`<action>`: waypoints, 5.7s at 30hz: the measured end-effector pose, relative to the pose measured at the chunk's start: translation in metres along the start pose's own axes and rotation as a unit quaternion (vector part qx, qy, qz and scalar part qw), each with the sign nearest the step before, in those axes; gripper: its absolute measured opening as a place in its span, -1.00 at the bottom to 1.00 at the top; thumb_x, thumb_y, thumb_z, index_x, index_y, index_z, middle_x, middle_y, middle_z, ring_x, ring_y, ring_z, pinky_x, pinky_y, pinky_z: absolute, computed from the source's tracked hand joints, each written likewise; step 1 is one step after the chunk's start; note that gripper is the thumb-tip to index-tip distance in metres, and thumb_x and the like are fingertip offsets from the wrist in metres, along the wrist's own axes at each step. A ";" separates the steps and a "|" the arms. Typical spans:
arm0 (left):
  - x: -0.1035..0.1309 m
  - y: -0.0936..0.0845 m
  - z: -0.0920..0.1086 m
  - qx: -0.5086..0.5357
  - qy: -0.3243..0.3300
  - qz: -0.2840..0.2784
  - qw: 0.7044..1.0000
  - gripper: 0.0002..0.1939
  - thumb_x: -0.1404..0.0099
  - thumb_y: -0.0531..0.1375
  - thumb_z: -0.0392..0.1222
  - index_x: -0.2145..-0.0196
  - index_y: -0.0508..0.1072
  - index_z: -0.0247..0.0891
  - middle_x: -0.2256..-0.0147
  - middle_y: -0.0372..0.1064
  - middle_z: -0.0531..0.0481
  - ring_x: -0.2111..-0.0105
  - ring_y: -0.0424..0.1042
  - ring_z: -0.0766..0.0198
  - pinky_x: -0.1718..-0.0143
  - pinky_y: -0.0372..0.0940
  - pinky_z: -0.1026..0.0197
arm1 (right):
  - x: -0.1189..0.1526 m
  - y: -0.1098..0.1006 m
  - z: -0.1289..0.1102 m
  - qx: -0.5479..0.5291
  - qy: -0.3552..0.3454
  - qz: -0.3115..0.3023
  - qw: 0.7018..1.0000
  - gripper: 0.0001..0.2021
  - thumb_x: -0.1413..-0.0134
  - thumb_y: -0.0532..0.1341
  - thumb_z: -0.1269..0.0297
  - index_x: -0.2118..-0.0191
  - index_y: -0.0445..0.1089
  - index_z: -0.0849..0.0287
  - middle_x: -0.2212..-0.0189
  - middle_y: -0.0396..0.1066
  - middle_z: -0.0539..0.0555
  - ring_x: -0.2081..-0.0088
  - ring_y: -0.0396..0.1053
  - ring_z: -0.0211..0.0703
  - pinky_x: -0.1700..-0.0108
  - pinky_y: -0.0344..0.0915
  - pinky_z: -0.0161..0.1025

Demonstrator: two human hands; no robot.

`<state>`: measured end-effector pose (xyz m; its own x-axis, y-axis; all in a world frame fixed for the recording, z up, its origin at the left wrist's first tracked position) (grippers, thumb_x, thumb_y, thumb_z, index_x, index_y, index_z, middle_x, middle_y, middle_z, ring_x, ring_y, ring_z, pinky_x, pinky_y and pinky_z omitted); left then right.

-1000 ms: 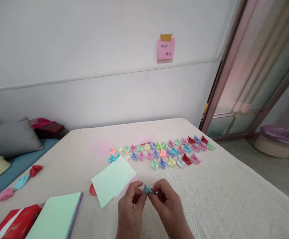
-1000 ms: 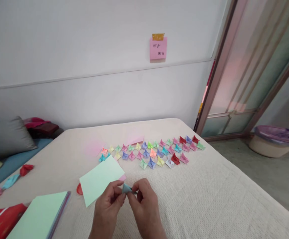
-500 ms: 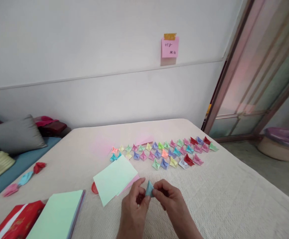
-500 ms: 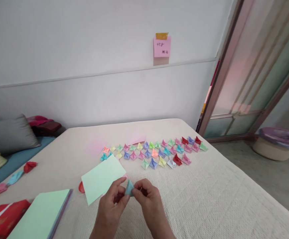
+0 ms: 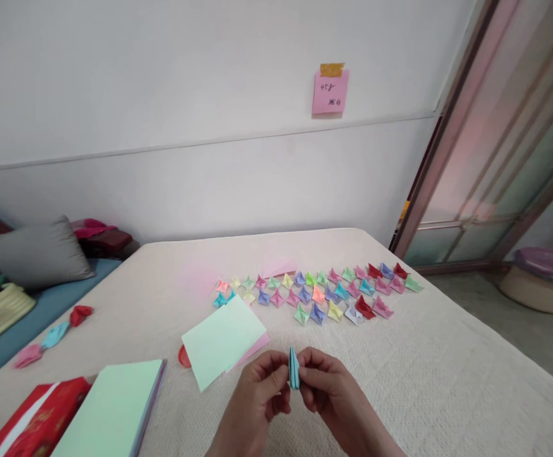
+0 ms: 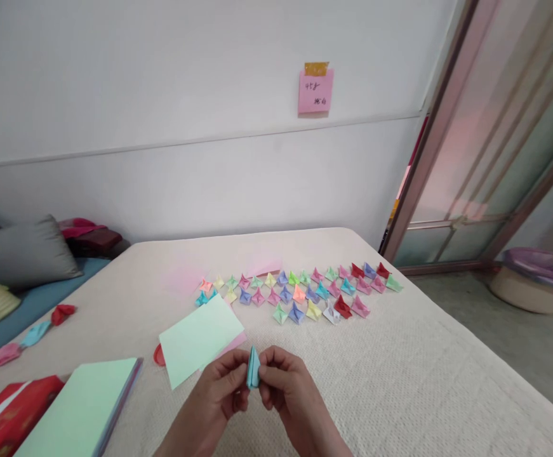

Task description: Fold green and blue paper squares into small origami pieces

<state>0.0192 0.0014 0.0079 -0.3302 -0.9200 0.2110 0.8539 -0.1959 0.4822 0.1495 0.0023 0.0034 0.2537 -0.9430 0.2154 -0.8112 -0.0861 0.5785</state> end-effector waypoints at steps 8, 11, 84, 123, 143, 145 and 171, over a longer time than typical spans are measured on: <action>0.002 0.000 0.002 0.009 -0.057 -0.033 0.998 -0.81 -0.22 0.24 -0.13 0.41 0.41 -0.32 0.51 0.26 0.06 0.49 0.26 0.39 0.52 0.10 0.35 | -0.001 -0.003 0.003 -0.015 0.018 0.010 1.000 -0.90 0.22 0.13 0.52 0.54 0.36 0.23 0.70 0.37 -0.02 0.67 0.15 -0.37 0.60 -0.05 -0.38; 0.002 0.002 0.002 0.013 -0.048 -0.037 0.998 -0.81 -0.22 0.24 -0.15 0.45 0.38 -0.32 0.49 0.30 0.03 0.47 0.31 0.37 0.46 0.13 0.33 | 0.000 -0.002 0.002 -0.011 0.016 0.011 1.000 -0.91 0.18 0.14 0.50 0.53 0.37 0.22 0.70 0.34 -0.05 0.67 0.13 -0.38 0.59 -0.05 -0.37; -0.005 0.005 -0.010 0.046 0.103 0.130 0.985 -0.97 0.03 0.22 -0.35 0.57 0.46 -0.29 0.66 0.35 0.12 0.61 0.28 0.40 0.52 0.14 0.32 | 0.003 0.003 0.000 0.091 -0.138 0.087 0.982 -0.86 0.24 0.20 0.52 0.63 0.42 0.18 0.72 0.25 -0.10 0.61 0.15 -0.33 0.53 0.04 -0.32; 0.000 0.004 0.006 -0.107 0.176 0.134 0.969 -0.80 -0.14 0.22 -0.24 0.25 0.33 -0.23 0.62 0.18 0.21 0.62 0.16 0.40 0.54 0.07 0.32 | 0.001 0.006 0.007 0.188 -0.069 0.057 0.978 -0.76 0.07 0.24 0.23 0.63 0.28 0.19 0.72 0.23 -0.09 0.67 0.06 -0.37 0.59 -0.06 -0.33; 0.000 0.006 0.004 0.078 0.066 0.117 0.988 -0.56 -0.13 0.22 -0.36 0.03 0.24 -0.24 0.52 0.25 0.18 0.63 0.19 0.49 0.58 0.04 0.38 | 0.003 -0.004 -0.001 0.189 -0.148 0.094 0.966 -0.88 -0.05 0.21 0.23 0.36 0.47 0.11 0.53 0.36 -0.03 0.47 0.25 -0.23 0.40 0.14 -0.28; 0.001 0.006 0.004 0.144 0.013 0.087 0.986 -0.53 -0.12 0.23 -0.37 0.00 0.25 -0.24 0.51 0.24 0.17 0.64 0.17 0.52 0.61 0.00 0.40 | 0.003 -0.004 -0.002 0.173 -0.146 0.058 0.972 -0.78 -0.03 0.21 0.35 0.17 0.46 0.02 0.20 0.44 0.03 0.17 0.33 -0.13 0.14 0.20 -0.23; -0.012 -0.007 -0.007 -0.056 0.105 0.132 0.984 -0.85 0.09 0.30 -0.28 0.48 0.46 -0.31 0.66 0.30 0.15 0.71 0.16 0.47 0.68 0.04 0.39 | -0.003 0.001 0.001 0.145 -0.107 0.045 0.983 -0.95 0.17 0.25 0.45 0.47 0.46 0.20 0.63 0.33 -0.08 0.56 0.22 -0.29 0.48 0.12 -0.30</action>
<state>0.0193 0.0113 -0.0038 -0.0113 -0.9913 0.1308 0.9416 0.0335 0.3352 0.1470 0.0046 0.0027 0.0832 -0.9943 0.0665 -0.9490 -0.0587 0.3098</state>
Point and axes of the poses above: each hand's wrist, its own x-axis away from the middle knuckle, its own y-axis out of the palm, z = x × y, the point moved 2 cm from there along -x, towards the middle knuckle
